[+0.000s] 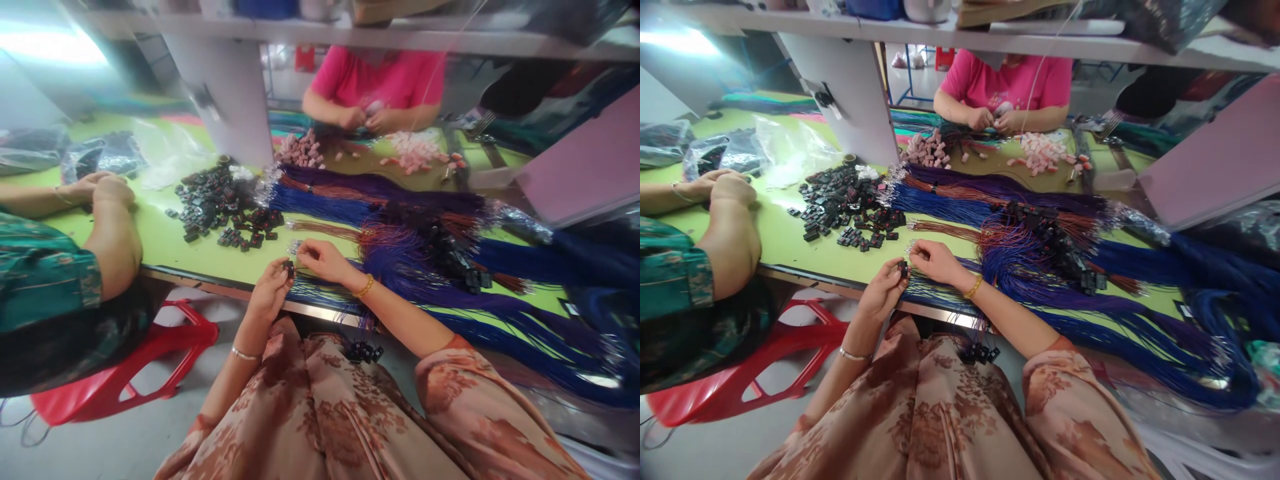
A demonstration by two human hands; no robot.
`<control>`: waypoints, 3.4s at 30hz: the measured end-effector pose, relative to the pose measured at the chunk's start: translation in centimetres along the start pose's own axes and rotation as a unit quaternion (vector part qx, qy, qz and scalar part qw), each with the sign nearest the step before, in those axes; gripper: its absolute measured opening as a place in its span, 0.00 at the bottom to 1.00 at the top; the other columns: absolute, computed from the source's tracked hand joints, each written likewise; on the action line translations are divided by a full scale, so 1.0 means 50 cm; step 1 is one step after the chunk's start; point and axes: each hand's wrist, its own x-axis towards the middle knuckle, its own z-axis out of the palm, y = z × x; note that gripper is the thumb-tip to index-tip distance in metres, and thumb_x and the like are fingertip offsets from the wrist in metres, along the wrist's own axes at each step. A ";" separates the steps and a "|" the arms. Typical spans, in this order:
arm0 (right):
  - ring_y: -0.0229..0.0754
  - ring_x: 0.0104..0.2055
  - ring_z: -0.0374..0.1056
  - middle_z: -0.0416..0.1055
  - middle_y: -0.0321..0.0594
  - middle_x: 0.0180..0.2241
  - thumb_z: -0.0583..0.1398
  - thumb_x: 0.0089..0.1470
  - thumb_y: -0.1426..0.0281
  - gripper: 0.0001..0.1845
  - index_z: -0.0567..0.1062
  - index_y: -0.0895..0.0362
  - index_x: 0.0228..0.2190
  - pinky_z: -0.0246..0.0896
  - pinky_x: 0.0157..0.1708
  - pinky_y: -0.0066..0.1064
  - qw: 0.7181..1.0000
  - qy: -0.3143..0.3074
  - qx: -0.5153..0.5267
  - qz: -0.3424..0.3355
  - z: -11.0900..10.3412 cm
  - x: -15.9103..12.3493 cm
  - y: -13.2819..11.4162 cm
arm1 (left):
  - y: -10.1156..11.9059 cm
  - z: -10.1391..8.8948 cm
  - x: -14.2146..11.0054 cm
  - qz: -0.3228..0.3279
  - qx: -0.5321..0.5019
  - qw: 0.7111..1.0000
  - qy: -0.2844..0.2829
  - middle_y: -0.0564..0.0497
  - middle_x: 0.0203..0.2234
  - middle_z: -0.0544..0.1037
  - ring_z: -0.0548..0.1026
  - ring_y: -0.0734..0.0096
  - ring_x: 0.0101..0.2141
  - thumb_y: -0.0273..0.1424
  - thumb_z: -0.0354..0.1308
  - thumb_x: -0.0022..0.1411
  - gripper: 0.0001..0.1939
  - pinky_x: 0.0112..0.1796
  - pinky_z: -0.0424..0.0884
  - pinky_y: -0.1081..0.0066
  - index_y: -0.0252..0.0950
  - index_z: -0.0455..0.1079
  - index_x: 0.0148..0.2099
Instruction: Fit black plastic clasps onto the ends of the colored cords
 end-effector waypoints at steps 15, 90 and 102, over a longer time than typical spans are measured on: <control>0.31 0.22 0.51 0.59 0.29 0.18 0.56 0.47 0.67 0.09 0.69 0.59 0.20 0.44 0.23 0.24 0.996 0.022 -0.067 0.061 0.015 -0.038 -0.006 | -0.007 0.009 0.002 -0.030 -0.049 0.998 -0.032 0.50 0.36 0.74 0.71 0.76 0.35 0.24 0.65 0.51 0.17 0.39 0.67 0.75 0.36 0.71 0.45; 0.35 0.28 0.60 0.71 0.38 0.28 0.52 0.57 0.71 0.10 0.73 0.59 0.31 0.49 0.31 0.26 0.975 -0.081 -0.207 -0.002 -0.010 -0.052 0.007 | -0.019 0.006 -0.060 0.034 0.192 0.980 -0.027 0.48 0.36 0.76 0.75 0.71 0.36 0.33 0.64 0.53 0.17 0.38 0.71 0.72 0.36 0.70 0.46; 0.42 0.38 0.65 0.74 0.42 0.36 0.54 0.51 0.78 0.13 0.76 0.59 0.35 0.55 0.40 0.31 0.949 -0.192 -0.240 -0.068 0.003 -0.045 0.040 | -0.042 0.015 -0.046 0.281 0.508 0.808 -0.101 0.44 0.43 0.73 0.72 0.65 0.45 0.28 0.49 0.64 0.13 0.49 0.67 0.62 0.37 0.65 0.51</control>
